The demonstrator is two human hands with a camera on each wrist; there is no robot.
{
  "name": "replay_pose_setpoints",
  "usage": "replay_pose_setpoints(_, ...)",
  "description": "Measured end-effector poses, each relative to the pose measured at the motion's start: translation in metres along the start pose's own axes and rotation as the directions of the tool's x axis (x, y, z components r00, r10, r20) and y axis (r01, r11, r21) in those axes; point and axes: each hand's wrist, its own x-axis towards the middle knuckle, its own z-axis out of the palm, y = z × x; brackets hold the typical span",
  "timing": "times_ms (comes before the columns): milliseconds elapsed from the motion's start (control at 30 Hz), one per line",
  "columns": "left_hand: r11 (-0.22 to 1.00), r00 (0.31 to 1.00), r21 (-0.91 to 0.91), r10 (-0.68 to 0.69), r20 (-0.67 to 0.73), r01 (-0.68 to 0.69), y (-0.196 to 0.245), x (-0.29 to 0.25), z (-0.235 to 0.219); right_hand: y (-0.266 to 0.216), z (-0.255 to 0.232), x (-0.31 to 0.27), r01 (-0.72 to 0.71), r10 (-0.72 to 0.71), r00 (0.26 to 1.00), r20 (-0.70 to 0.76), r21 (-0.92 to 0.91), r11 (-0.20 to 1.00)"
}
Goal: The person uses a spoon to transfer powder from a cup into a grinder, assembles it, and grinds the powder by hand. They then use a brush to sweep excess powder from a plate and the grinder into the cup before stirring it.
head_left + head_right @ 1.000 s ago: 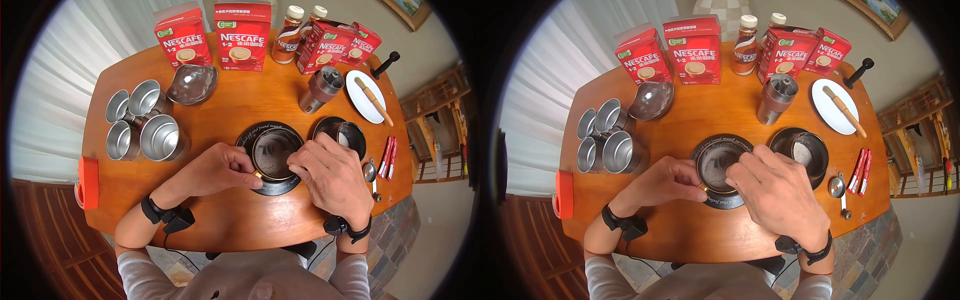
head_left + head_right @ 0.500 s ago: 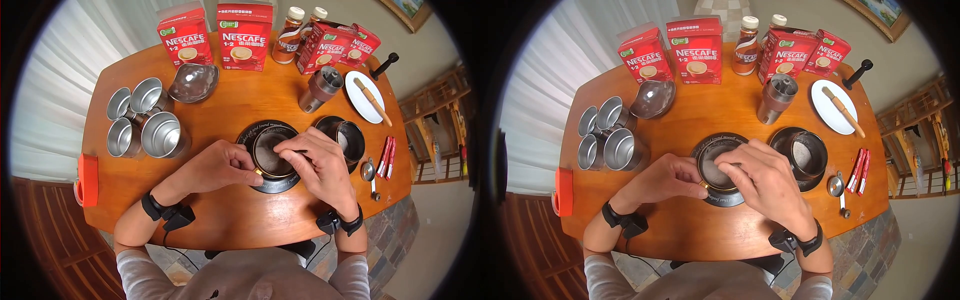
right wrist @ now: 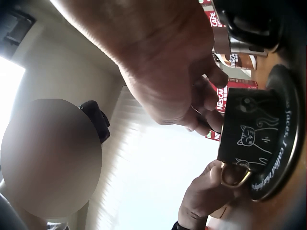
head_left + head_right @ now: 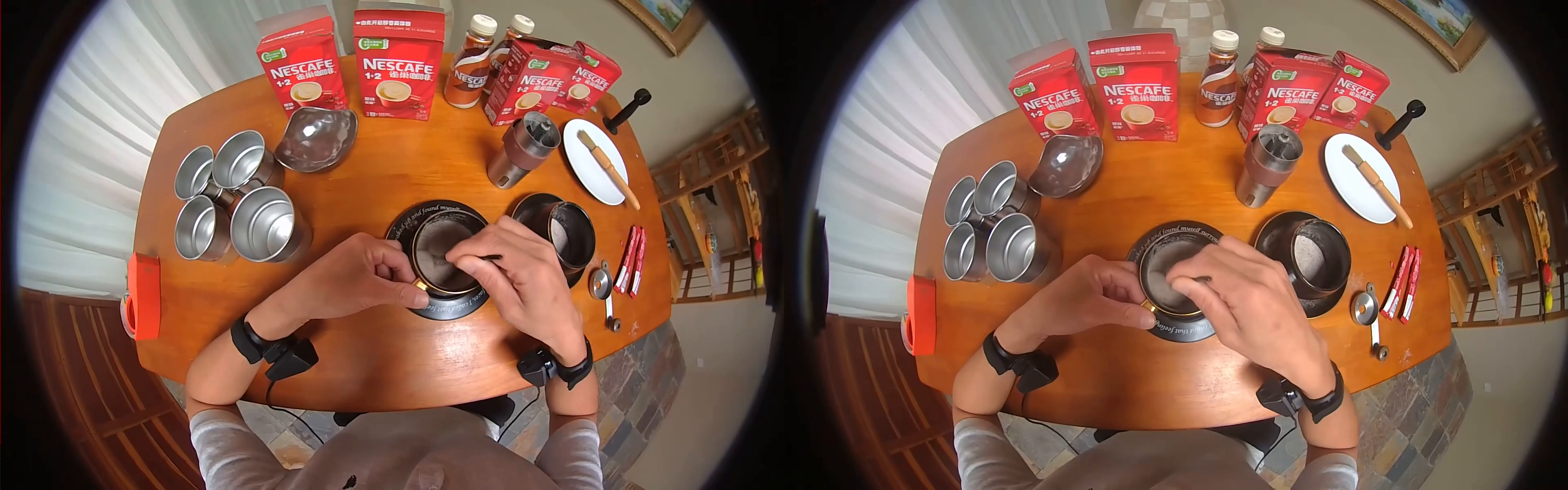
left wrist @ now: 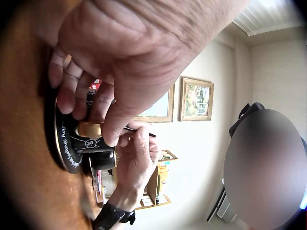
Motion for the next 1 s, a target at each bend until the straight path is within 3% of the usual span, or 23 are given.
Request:
replay_pose_setpoints(200, 1.0, 1.0, 0.022, 0.009, 0.004, -0.009, 0.001, 0.0, 0.0, 0.0, -0.013, 0.0, -0.046, 0.021, 0.994, -0.104, -0.24, 0.97)
replay_pose_setpoints(333, 1.0, 1.0, -0.002, -0.017, 0.01, 0.017, 0.005, -0.001, -0.001, -0.001, -0.016, -0.002, -0.037, 0.038, 0.999, 0.024, -0.055, 0.998)
replay_pose_setpoints(467, 1.0, 1.0, 0.02, 0.0, 0.004, 0.0, 0.005, -0.001, 0.0, -0.001, -0.003, 0.003, 0.036, -0.048, 0.995, -0.085, -0.149, 0.988)
replay_pose_setpoints(600, 1.0, 1.0, 0.015, 0.0, 0.001, 0.0, 0.002, -0.001, -0.001, 0.002, -0.016, -0.003, -0.064, 0.057, 0.997, -0.059, -0.119, 0.991)
replay_pose_setpoints(733, 1.0, 1.0, 0.024, -0.001, 0.002, 0.001, 0.004, -0.001, 0.0, 0.001, -0.006, 0.0, 0.016, -0.027, 0.996, -0.082, -0.134, 0.991)
replay_pose_setpoints(867, 1.0, 1.0, 0.017, 0.006, -0.008, -0.006, 0.002, -0.001, 0.0, 0.002, -0.015, -0.004, -0.062, 0.057, 0.997, -0.043, -0.113, 0.992)
replay_pose_setpoints(1000, 1.0, 1.0, 0.024, 0.001, -0.001, 0.0, 0.004, -0.001, 0.0, -0.002, -0.005, 0.0, 0.007, -0.018, 0.997, -0.077, -0.145, 0.989)
